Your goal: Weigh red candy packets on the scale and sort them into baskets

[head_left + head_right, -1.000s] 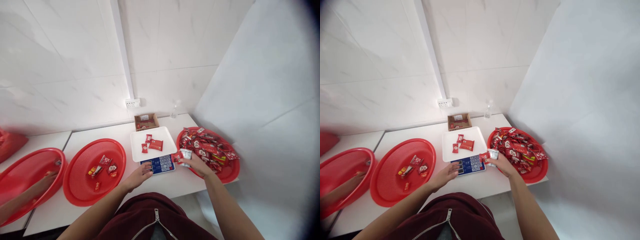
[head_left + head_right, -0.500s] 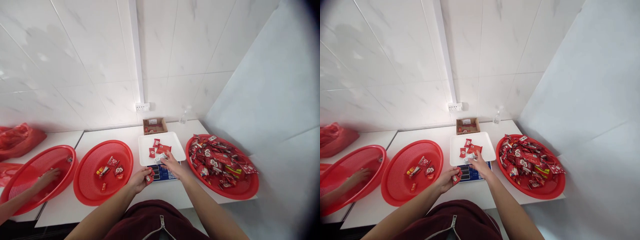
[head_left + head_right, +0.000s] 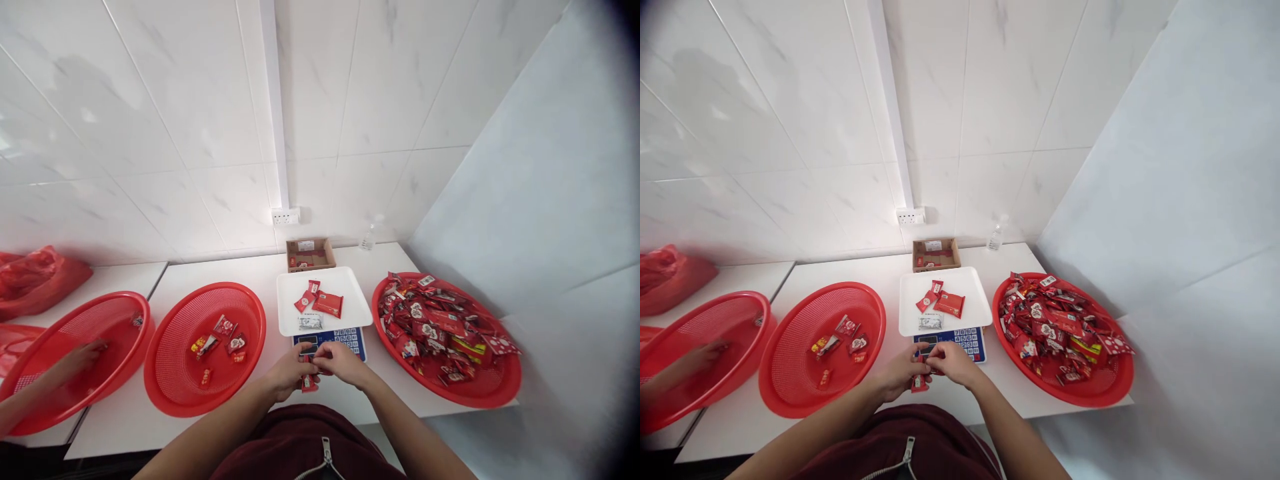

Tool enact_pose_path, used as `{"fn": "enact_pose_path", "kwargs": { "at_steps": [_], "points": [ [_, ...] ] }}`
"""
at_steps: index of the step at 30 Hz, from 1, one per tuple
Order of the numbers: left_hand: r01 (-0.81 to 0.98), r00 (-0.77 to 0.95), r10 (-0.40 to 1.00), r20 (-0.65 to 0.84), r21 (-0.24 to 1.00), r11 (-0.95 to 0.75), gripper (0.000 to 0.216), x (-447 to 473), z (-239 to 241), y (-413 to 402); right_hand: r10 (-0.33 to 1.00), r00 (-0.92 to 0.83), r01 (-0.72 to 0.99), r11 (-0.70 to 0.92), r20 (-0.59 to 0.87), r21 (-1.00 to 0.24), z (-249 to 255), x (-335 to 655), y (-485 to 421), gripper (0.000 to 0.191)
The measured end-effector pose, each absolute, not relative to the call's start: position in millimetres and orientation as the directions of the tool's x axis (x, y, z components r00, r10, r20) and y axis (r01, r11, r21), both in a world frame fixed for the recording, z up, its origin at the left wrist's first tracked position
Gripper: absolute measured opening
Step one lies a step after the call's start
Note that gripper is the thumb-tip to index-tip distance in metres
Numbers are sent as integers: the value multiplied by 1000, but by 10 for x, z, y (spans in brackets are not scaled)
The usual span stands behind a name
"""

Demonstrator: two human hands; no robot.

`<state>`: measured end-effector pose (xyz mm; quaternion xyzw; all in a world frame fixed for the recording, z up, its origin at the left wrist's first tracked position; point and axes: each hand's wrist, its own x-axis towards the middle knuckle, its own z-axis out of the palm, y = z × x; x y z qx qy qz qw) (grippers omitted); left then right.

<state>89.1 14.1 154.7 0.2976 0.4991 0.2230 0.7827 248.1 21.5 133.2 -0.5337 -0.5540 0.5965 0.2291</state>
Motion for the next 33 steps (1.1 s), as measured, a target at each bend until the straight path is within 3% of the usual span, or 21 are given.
{"fn": "enact_pose_path", "kwargs": {
  "at_steps": [7,11,14,20,25,30,33],
  "points": [
    [-160,354,602,-716,588,793,43,792,1535,183,952,38,115,-306,-304,-945,1189,2655,487,29],
    [-204,318,611,-725,577,791,38,715,1500,169,977,178,295,-168,-119,-941,1135,2799,538,43],
    [-211,305,620,-723,583,785,41,664,1470,133,971,214,369,-178,-103,-912,1067,2909,432,43],
    [-154,444,569,-692,567,809,65,585,1428,27,930,-82,292,-322,-359,-901,1053,2835,-13,38],
    [74,531,491,-690,616,785,88,692,1410,-33,839,-417,279,-248,-350,-928,1218,2524,-228,24],
    [212,514,542,-665,711,670,96,832,1326,-115,864,-345,346,-245,-365,-906,1242,2507,-282,21],
    [230,537,560,-631,748,622,89,859,1272,-158,873,-323,348,-249,-366,-904,1221,2557,-328,20]
  ]
}}
